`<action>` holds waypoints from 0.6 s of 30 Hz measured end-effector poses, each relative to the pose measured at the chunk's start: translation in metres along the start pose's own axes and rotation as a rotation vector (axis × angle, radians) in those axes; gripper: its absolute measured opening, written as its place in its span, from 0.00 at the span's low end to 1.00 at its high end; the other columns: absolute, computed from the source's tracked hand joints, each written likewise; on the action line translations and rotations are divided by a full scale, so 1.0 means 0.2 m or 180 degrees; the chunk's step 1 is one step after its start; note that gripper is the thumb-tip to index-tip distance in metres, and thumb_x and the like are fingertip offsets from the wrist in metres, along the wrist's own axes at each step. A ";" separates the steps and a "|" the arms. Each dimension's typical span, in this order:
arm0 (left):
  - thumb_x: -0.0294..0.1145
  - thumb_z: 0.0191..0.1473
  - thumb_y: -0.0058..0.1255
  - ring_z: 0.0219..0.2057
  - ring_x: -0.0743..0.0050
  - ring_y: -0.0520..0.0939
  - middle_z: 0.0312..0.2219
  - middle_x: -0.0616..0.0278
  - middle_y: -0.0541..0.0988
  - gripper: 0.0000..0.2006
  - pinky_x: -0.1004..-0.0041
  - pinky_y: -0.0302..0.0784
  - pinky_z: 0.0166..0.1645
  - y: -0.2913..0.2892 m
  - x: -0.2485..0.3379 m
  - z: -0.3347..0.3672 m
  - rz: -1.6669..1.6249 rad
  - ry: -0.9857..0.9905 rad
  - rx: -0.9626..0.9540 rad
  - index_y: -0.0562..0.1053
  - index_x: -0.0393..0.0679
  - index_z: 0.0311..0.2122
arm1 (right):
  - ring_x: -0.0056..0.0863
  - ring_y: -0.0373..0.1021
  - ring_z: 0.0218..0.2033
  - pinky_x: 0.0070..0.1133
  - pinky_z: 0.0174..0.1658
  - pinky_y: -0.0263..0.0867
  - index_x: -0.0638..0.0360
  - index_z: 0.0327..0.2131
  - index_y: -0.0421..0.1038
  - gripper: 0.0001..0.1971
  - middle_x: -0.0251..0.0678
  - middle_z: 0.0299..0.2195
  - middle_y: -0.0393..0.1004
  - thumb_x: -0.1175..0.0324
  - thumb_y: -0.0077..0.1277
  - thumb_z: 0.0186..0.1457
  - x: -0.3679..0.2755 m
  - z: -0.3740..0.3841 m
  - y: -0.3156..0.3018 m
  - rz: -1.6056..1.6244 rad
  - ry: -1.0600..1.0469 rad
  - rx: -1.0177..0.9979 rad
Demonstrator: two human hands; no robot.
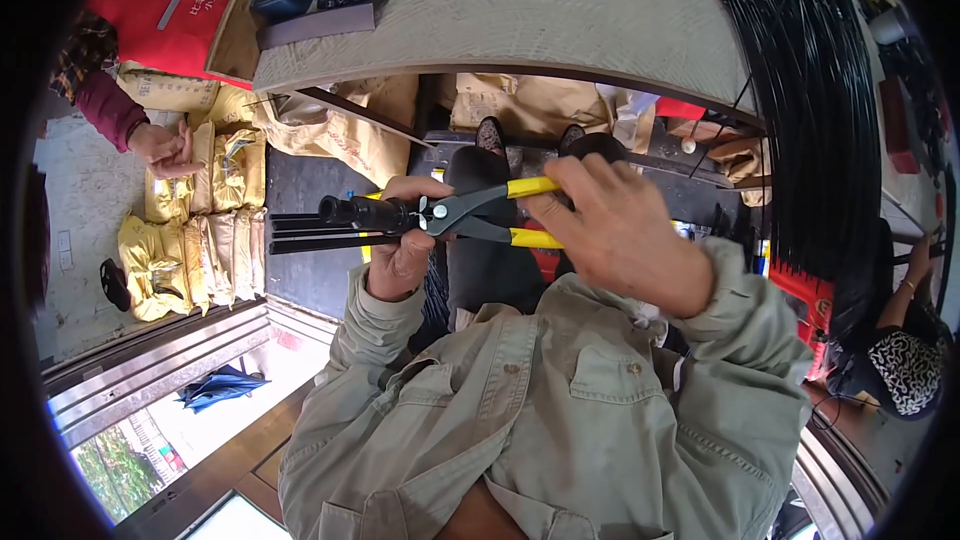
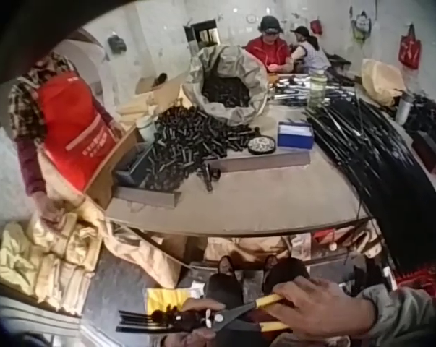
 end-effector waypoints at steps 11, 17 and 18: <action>0.64 0.52 0.30 0.26 0.82 0.70 0.30 0.61 0.73 0.36 0.80 0.64 0.31 0.06 0.07 0.08 -0.0548 -0.0132 -0.0006 0.67 0.33 0.41 | 0.35 0.70 0.36 0.24 0.35 0.66 0.63 0.35 0.70 0.11 0.45 0.36 0.69 0.72 0.51 0.45 0.12 0.00 0.04 0.2568 0.0105 -0.1473; 0.71 0.47 0.21 0.26 0.77 0.71 0.24 0.58 0.72 0.43 0.77 0.66 0.31 0.03 0.04 0.14 -0.0298 -0.0045 0.0304 0.69 0.33 0.35 | 0.31 0.70 0.25 0.21 0.30 0.65 0.62 0.31 0.70 0.22 0.49 0.30 0.70 0.49 0.44 0.53 -0.13 -0.14 0.31 0.6608 0.1023 -0.2309; 0.71 0.48 0.21 0.26 0.76 0.71 0.24 0.58 0.72 0.42 0.76 0.66 0.31 0.02 0.02 0.15 -0.0408 -0.0118 0.0205 0.69 0.33 0.34 | 0.31 0.70 0.25 0.21 0.30 0.65 0.62 0.31 0.70 0.22 0.49 0.30 0.70 0.49 0.44 0.53 -0.18 -0.15 0.37 0.6593 0.1006 -0.2363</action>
Point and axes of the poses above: each hand's wrist, its own z-axis towards the middle knuckle, its own y-axis out of the palm, x = y × z, the point moved 7 cm from there along z, towards the middle knuckle
